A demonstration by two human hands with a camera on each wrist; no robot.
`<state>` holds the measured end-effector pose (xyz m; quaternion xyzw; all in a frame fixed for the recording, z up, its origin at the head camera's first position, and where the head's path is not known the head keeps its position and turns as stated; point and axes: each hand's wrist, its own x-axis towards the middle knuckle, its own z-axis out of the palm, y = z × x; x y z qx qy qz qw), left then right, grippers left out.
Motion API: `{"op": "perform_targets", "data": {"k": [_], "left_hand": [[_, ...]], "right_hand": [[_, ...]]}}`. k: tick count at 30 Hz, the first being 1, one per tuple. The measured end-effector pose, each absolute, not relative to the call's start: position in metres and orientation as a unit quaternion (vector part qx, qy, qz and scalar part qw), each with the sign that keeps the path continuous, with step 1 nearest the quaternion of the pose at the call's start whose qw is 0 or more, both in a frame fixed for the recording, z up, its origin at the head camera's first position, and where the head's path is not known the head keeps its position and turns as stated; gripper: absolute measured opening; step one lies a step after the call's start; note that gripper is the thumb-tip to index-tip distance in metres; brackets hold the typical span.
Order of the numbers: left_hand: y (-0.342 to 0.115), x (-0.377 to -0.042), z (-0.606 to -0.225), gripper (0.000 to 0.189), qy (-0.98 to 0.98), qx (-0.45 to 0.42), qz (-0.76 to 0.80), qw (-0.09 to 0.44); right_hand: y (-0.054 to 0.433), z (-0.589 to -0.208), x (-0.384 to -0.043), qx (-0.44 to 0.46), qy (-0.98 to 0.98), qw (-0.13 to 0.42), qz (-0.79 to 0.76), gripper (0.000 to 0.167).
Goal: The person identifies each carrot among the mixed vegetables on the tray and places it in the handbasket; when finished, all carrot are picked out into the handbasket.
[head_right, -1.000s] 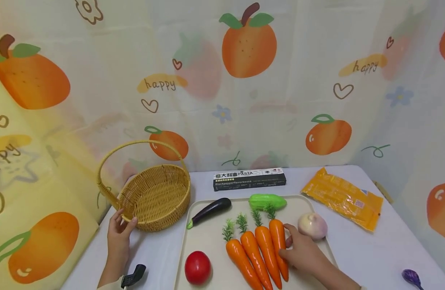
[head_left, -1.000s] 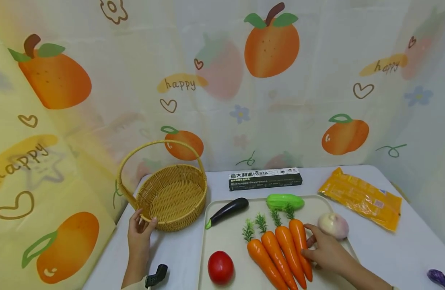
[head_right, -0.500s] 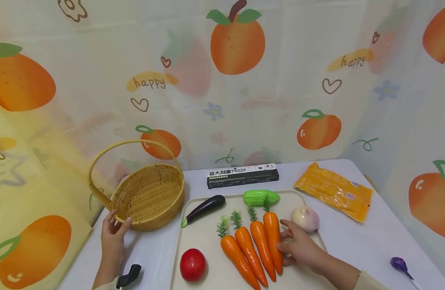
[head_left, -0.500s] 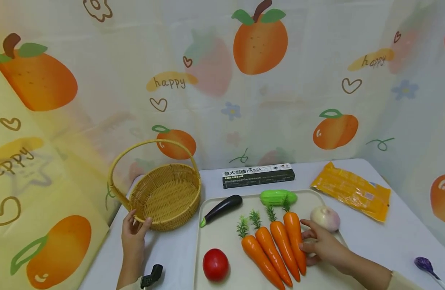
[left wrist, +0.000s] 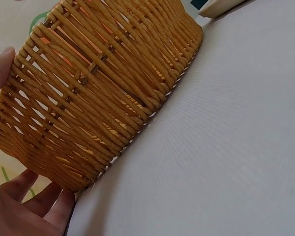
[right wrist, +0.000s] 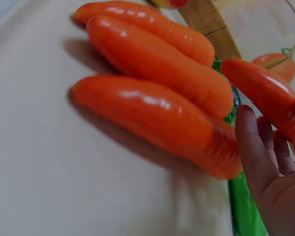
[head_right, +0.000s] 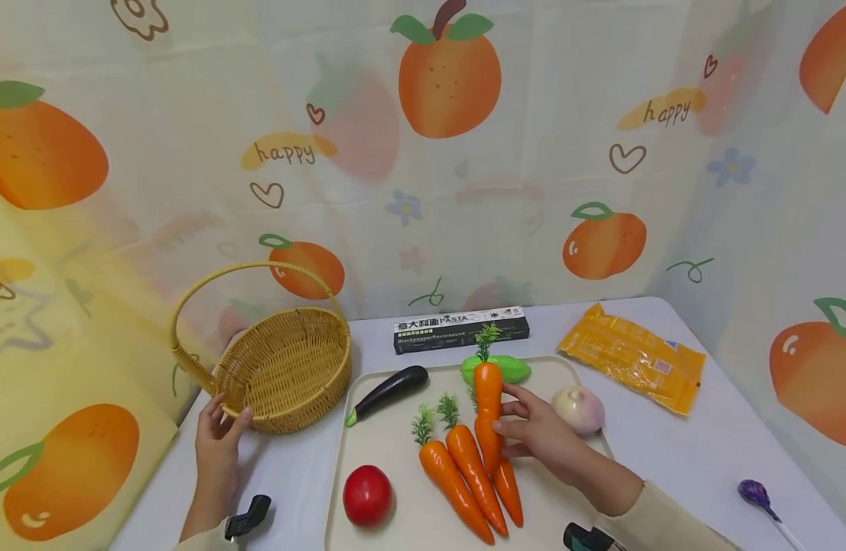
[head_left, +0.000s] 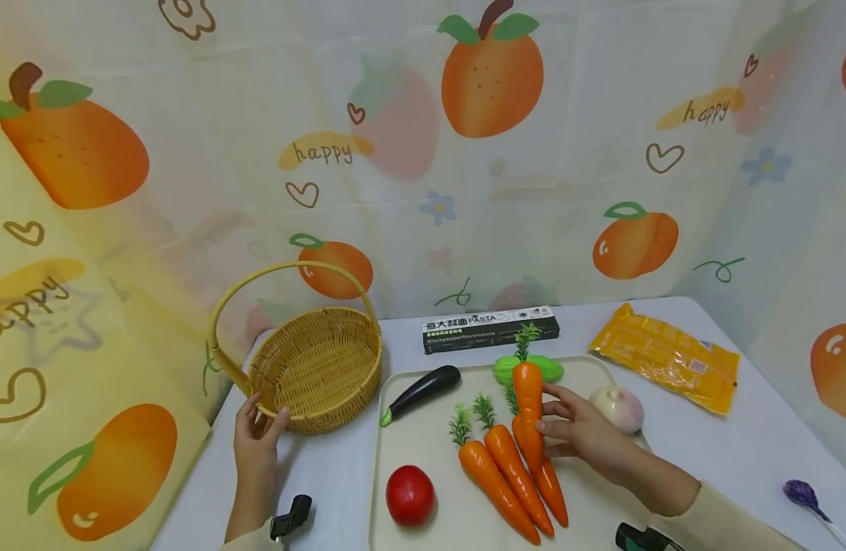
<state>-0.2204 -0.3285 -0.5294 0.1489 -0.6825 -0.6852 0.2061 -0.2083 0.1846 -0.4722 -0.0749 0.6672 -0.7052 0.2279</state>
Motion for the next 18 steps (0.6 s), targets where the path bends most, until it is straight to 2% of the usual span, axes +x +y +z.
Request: {"op": "perform_targets", "data": {"k": [10,18], "left_hand": [[-0.327,-0.217,-0.524,0.072,-0.681,0.144,-0.69,0.2],[-0.321,-0.211,-0.511,0.071,-0.676,0.143,-0.695,0.199]], "right_hand": [[0.16,-0.469,-0.215,-0.107,0.634,0.247,-0.725,0.07],[0.136,-0.47,-0.226,-0.098,0.641,0.233,-0.725,0.069]]}}
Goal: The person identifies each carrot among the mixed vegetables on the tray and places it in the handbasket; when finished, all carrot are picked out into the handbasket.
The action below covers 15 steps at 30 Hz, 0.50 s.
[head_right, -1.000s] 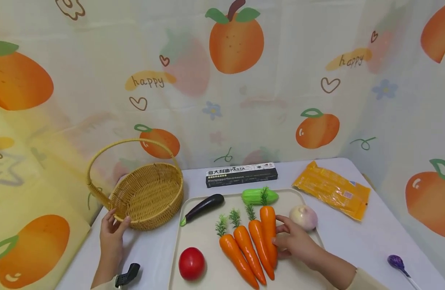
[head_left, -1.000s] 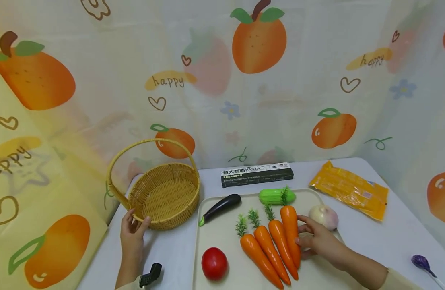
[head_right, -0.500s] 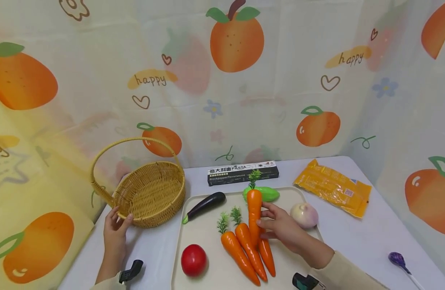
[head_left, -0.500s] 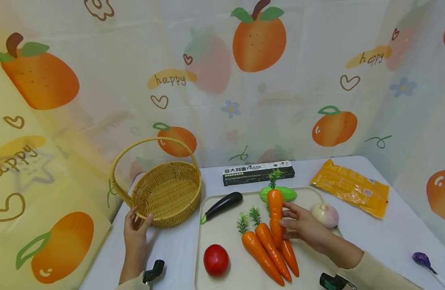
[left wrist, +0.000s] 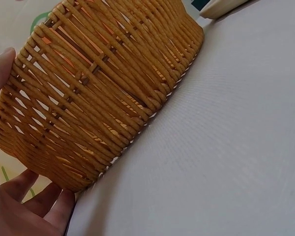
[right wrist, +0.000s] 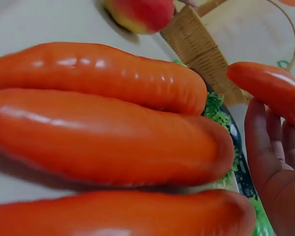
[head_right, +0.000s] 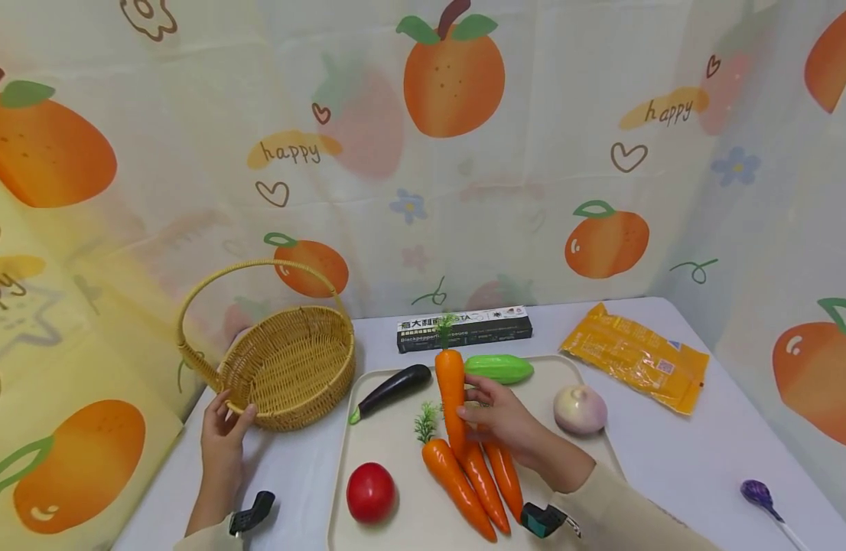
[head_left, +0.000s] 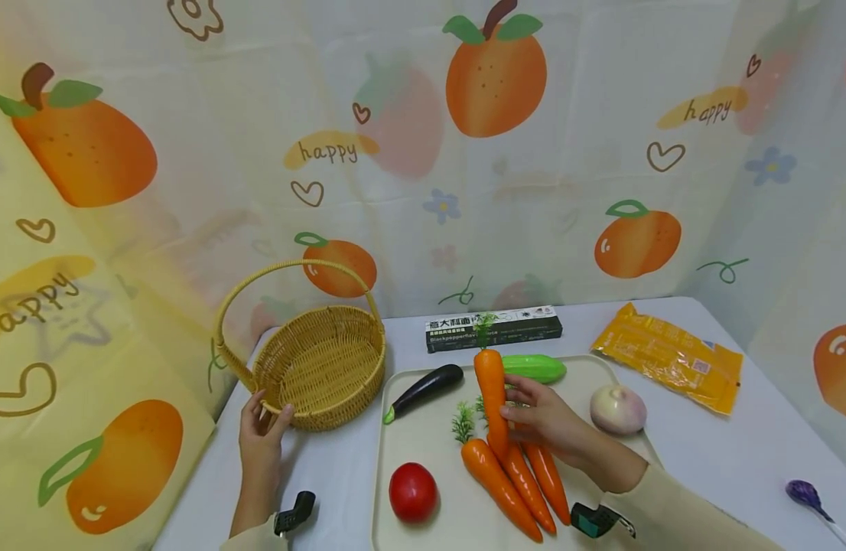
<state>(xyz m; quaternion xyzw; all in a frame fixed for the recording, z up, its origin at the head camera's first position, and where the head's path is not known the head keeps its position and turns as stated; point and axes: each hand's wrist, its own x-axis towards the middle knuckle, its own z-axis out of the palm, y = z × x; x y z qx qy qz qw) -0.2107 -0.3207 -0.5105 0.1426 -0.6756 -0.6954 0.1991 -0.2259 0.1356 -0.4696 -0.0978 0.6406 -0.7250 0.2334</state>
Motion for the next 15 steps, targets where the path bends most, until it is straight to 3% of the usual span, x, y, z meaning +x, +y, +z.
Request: {"op": "perform_targets", "data": {"k": [9,15], "left_hand": [[-0.333,-0.219,-0.534,0.07,-0.679,0.139,-0.687,0.218],[-0.331,-0.217,-0.529,0.071,-0.673,0.132,-0.697,0.208]], "right_hand": [[0.103,-0.466,-0.247,-0.115,0.648,0.221,-0.72,0.062],[0.076,-0.46,-0.262,-0.133,0.645,0.214,-0.722,0.059]]}}
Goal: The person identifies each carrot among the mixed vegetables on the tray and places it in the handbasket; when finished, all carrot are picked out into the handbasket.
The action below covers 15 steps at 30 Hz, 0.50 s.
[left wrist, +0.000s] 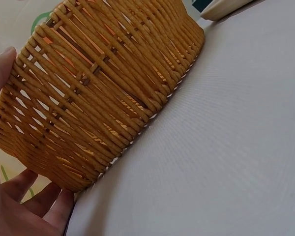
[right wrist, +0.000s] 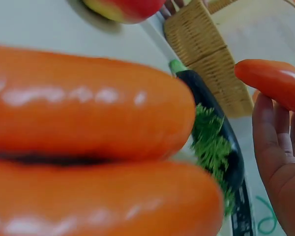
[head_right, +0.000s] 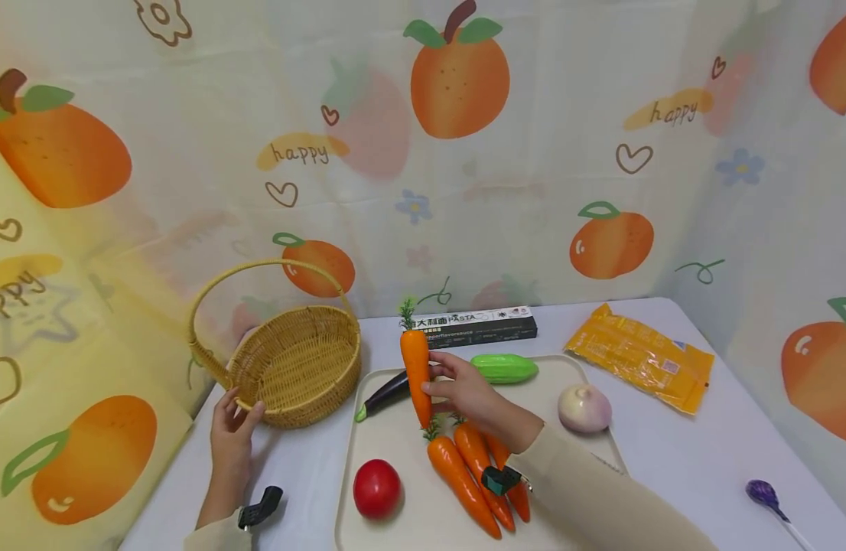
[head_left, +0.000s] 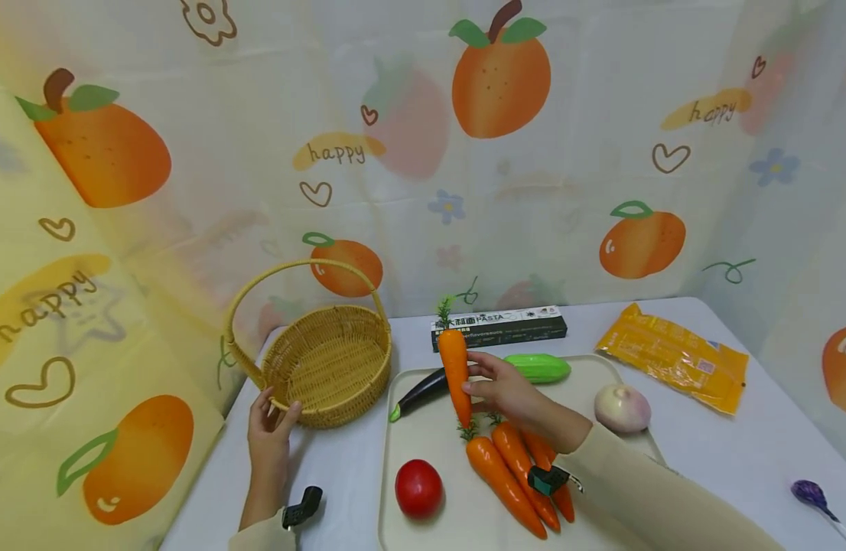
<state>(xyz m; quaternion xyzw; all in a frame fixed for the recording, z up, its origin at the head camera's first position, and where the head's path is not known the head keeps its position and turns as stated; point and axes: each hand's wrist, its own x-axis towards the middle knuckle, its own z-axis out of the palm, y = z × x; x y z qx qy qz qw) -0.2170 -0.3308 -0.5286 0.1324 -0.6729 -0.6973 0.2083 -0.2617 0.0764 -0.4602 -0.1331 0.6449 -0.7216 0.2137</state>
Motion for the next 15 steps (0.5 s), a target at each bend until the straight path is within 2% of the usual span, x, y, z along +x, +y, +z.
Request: {"op": "perform_targets", "data": {"k": [15], "left_hand": [[-0.33,-0.218,-0.533,0.069,-0.676,0.121,-0.692,0.223]], "right_hand": [[0.005,-0.446,-0.283,-0.164,0.663,0.245,-0.688,0.059]]}}
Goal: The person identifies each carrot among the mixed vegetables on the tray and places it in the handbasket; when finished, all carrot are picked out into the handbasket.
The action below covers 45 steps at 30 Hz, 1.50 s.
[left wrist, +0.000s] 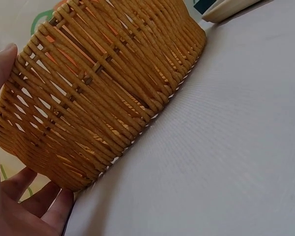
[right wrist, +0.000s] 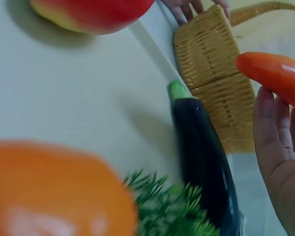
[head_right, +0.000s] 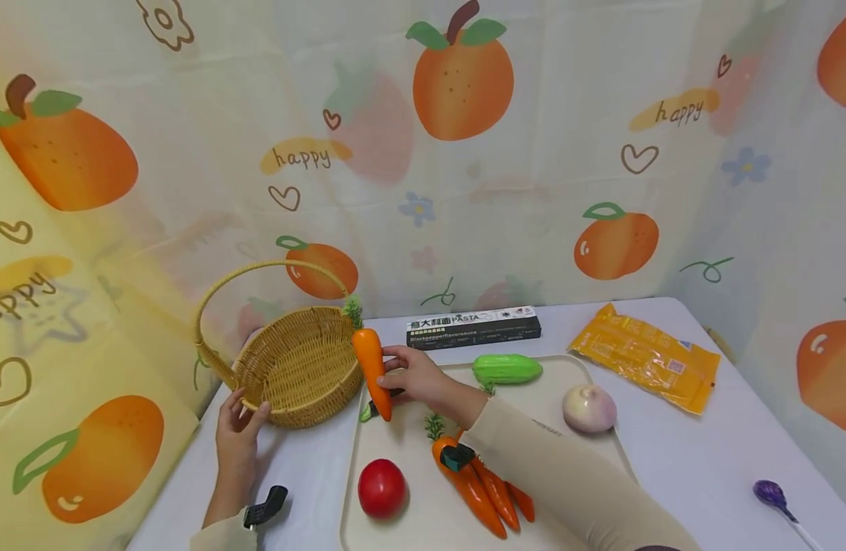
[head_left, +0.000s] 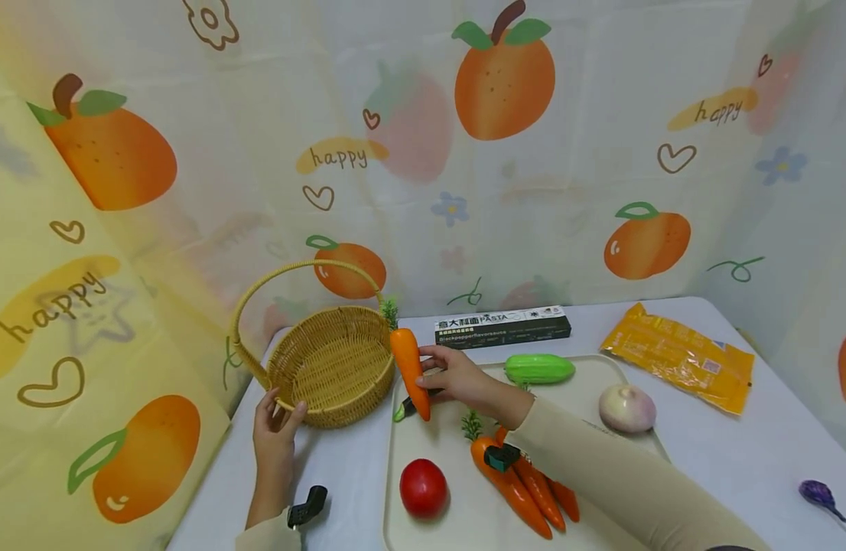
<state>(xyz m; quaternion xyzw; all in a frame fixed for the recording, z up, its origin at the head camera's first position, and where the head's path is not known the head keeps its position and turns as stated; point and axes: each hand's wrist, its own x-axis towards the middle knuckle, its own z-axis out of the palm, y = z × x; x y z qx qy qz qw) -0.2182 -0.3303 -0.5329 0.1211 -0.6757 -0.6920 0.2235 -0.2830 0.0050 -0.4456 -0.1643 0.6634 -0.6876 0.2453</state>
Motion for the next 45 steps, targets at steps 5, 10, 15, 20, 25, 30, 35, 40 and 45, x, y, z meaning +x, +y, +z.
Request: {"op": "perform_targets", "data": {"k": [5,10,15,20,25,30,35,40,45], "left_hand": [[-0.331,-0.217,-0.532,0.059,-0.684,0.123,-0.68,0.236],[-0.333,-0.217,-0.533,0.06,-0.683,0.13,-0.681,0.232],[-0.334,-0.219,-0.534,0.064,-0.683,0.133,-0.683,0.222],[-0.33,-0.22,-0.534,0.061,-0.679,0.129,-0.684,0.233],[-0.328,-0.22,-0.534,0.061,-0.681,0.126,-0.684,0.228],[-0.329,-0.221,-0.534,0.057,-0.68,0.129,-0.681,0.238],[-0.33,-0.218,-0.529,0.058,-0.676,0.138,-0.689,0.223],[-0.324,-0.212,-0.515,0.059,-0.672,0.134,-0.695,0.216],[-0.324,-0.211,-0.515,0.06,-0.676,0.137,-0.691,0.217]], "right_hand": [[-0.017,-0.442,-0.29,-0.18,0.659,0.275,-0.676,0.054],[-0.038,-0.437,-0.293,-0.194,0.648,0.314,-0.666,0.049],[-0.063,-0.429,-0.296,-0.202,0.656,0.312,-0.657,0.047],[-0.093,-0.426,-0.305,-0.196,0.65,0.295,-0.672,0.045],[-0.122,-0.429,-0.312,-0.157,0.646,0.282,-0.692,0.045],[-0.144,-0.432,-0.32,-0.144,0.645,0.266,-0.702,0.046],[-0.159,-0.434,-0.324,-0.129,0.654,0.24,-0.706,0.045],[-0.167,-0.437,-0.324,-0.121,0.678,0.21,-0.694,0.047],[-0.173,-0.441,-0.322,-0.108,0.706,0.21,-0.667,0.046]]}}
